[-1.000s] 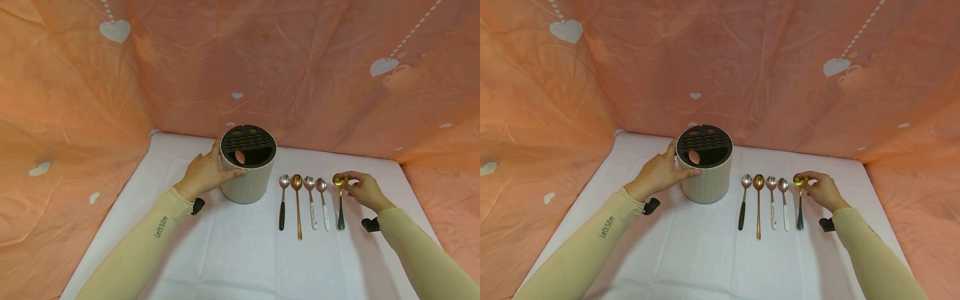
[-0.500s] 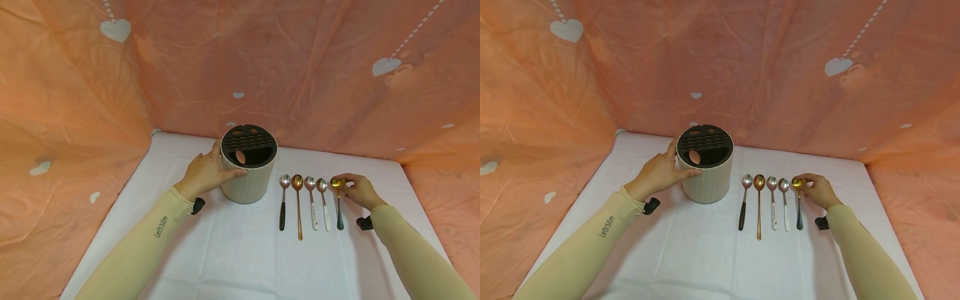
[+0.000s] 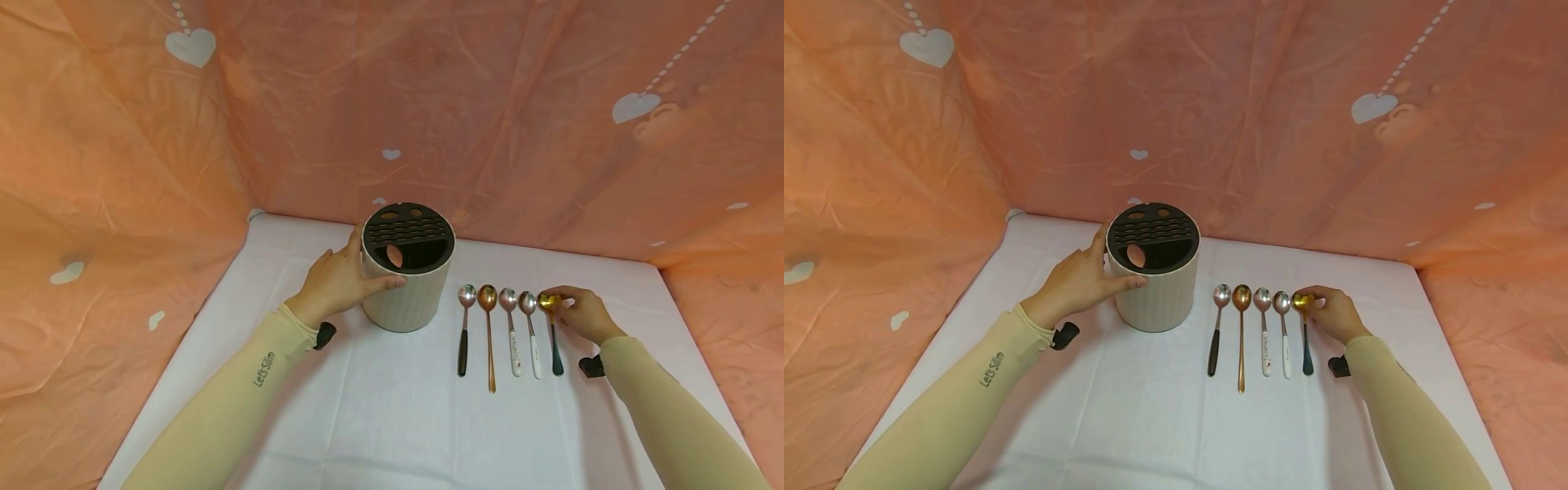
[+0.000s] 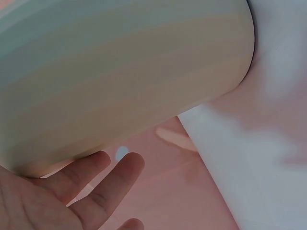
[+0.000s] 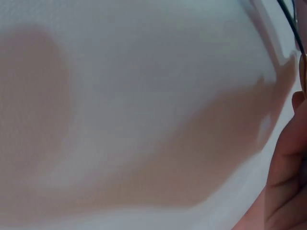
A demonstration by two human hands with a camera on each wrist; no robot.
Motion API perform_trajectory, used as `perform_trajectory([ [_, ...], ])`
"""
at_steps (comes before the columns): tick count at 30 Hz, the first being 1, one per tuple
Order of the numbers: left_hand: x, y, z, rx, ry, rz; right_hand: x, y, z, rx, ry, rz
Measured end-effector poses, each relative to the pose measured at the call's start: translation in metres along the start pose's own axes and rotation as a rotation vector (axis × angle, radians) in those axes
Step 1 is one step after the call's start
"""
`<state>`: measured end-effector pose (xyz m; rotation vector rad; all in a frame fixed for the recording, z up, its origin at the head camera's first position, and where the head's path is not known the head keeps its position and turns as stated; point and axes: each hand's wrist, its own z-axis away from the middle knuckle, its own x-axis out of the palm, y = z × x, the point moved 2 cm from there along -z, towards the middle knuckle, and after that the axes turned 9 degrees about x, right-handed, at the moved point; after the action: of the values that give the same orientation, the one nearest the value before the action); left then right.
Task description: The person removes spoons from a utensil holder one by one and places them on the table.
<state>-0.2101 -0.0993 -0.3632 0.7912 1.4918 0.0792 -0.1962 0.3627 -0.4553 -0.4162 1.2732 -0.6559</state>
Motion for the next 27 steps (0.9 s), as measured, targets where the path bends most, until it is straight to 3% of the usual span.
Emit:
perform_trajectory([
  [9,0.0,0.0004,-0.0001,-0.017,-0.014,-0.007,0.0044,0.0033,-0.0021,-0.008,0.036,0.109],
  [27,0.0002,0.0005,0.0001,-0.012,-0.004,-0.011,0.0018,0.0061,-0.002,0.04,0.058,0.162],
])
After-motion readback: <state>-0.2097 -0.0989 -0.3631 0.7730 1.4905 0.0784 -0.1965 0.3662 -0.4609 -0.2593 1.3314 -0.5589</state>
